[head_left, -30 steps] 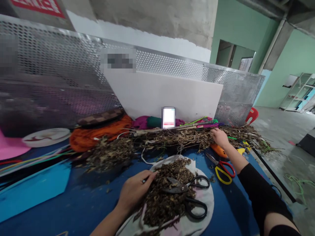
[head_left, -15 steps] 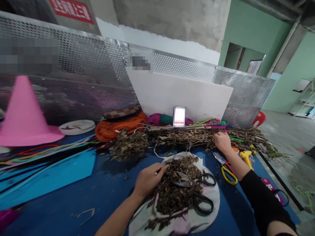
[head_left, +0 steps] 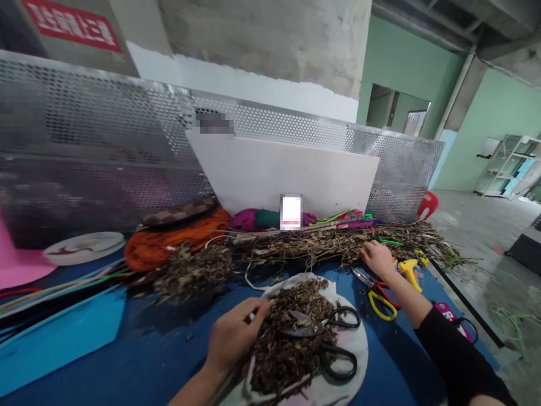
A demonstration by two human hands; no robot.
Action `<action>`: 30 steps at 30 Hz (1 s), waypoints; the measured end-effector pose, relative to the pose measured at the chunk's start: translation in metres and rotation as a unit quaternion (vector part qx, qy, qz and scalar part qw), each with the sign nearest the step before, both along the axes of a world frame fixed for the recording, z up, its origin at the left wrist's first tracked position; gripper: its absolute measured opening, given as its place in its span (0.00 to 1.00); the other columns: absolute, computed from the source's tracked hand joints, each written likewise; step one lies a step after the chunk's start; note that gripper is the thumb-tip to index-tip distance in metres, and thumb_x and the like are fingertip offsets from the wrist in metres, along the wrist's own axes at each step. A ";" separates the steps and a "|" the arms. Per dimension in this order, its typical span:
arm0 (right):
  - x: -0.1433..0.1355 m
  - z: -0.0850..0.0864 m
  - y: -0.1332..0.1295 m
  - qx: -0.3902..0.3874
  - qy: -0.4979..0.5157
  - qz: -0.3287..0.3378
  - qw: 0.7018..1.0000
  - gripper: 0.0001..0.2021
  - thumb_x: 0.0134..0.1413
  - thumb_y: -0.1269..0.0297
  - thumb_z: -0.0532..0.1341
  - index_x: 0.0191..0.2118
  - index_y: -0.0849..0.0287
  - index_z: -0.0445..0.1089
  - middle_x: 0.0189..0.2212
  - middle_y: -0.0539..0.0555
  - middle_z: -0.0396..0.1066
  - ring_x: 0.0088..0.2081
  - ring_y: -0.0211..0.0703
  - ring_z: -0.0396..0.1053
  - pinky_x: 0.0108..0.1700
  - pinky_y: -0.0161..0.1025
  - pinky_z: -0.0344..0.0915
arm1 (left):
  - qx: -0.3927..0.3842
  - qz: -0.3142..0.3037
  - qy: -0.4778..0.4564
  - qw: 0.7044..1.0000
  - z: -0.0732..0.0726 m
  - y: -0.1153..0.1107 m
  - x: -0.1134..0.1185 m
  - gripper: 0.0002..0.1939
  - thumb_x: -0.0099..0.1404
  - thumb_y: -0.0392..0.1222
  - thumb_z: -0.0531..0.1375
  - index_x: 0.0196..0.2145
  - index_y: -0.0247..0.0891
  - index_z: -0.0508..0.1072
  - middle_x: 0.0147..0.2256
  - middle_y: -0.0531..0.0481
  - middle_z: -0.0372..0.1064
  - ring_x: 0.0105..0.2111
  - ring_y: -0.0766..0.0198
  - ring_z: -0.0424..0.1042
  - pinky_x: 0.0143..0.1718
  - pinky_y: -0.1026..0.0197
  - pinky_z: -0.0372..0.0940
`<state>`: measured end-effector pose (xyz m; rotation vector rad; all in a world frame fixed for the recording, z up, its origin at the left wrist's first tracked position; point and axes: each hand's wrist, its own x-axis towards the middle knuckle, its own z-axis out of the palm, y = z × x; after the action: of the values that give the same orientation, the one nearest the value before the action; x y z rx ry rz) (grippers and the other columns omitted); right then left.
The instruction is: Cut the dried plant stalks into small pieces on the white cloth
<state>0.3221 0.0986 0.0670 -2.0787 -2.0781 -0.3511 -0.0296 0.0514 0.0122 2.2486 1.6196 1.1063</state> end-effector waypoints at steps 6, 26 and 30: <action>0.052 0.009 -0.010 -0.020 0.019 -0.015 1.000 0.12 0.59 0.59 0.51 0.38 0.54 0.71 0.35 0.52 0.68 0.37 0.38 0.66 0.36 0.31 0.54 | 0.074 -0.104 0.101 0.987 0.078 0.033 0.069 0.14 0.63 0.47 0.49 0.35 0.41 0.73 0.39 0.49 0.72 0.39 0.61 0.69 0.43 0.62 0.61; 0.077 0.009 -0.065 -0.048 0.077 0.110 0.990 0.12 0.58 0.59 0.50 0.40 0.51 0.69 0.34 0.53 0.67 0.35 0.41 0.65 0.36 0.36 0.57 | -0.087 -0.051 0.374 0.922 0.080 0.229 0.152 0.14 0.53 0.38 0.56 0.38 0.36 0.73 0.38 0.41 0.72 0.37 0.58 0.71 0.36 0.63 0.63; 0.054 0.019 -0.081 -0.037 0.089 0.146 0.985 0.12 0.58 0.59 0.50 0.41 0.51 0.68 0.35 0.55 0.66 0.37 0.44 0.64 0.38 0.38 0.58 | -0.011 -0.035 0.367 0.930 0.095 0.213 0.142 0.14 0.60 0.35 0.49 0.42 0.33 0.68 0.40 0.38 0.68 0.38 0.58 0.70 0.38 0.61 0.61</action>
<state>0.3765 0.0179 0.0855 -1.7323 -2.2706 -0.0431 0.1123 0.2646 0.1067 2.8689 1.7170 0.1995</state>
